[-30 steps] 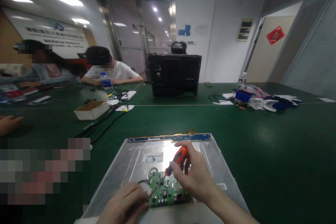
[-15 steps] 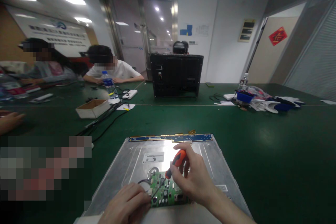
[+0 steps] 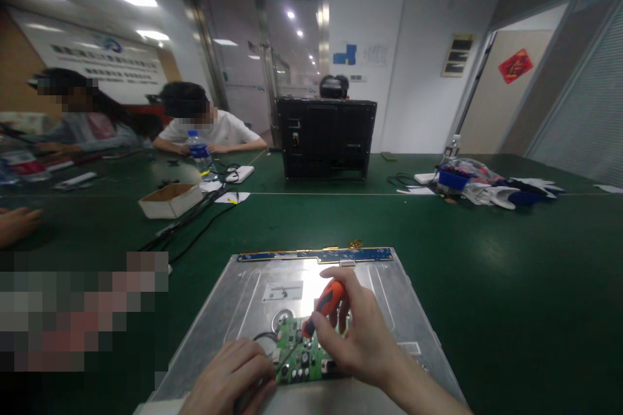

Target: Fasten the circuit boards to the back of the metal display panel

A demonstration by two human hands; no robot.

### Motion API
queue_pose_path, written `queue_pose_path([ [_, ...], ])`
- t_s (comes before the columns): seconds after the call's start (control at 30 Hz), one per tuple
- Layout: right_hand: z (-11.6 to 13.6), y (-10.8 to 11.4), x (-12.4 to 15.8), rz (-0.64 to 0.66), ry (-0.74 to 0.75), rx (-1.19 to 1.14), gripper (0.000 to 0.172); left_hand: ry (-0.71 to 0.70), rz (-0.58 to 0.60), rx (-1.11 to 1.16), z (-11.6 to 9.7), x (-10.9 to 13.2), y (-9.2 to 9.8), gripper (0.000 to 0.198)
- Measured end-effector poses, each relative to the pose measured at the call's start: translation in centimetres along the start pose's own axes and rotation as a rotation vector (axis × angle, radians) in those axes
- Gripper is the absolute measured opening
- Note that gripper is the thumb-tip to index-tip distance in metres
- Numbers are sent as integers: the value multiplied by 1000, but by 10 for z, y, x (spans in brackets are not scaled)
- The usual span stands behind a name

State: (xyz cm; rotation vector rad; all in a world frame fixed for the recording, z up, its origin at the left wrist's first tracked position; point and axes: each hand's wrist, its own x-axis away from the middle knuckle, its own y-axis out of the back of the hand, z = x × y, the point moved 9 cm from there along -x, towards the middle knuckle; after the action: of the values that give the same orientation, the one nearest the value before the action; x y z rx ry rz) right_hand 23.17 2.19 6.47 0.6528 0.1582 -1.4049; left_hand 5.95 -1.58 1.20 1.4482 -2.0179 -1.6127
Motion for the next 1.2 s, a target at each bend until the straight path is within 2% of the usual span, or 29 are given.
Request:
queue_pose_path([
  [0.2, 15, 1, 3, -17, 121, 36, 48, -30, 52, -8, 6, 2, -6, 9],
  [0.37, 27, 1, 6, -30, 243, 82, 41, -17, 51, -3, 6, 3, -5, 7],
  [0.63, 32, -1, 17, -52, 291, 281, 47, 48, 21, 55, 1, -1, 2, 15],
  [0.93, 46, -6, 18, -52, 409, 352, 30, 9, -10, 46, -1, 0, 3, 18],
  [1.2, 48, -9, 19, -68, 444, 381, 29, -5, -8, 21, -3, 0, 3, 15],
])
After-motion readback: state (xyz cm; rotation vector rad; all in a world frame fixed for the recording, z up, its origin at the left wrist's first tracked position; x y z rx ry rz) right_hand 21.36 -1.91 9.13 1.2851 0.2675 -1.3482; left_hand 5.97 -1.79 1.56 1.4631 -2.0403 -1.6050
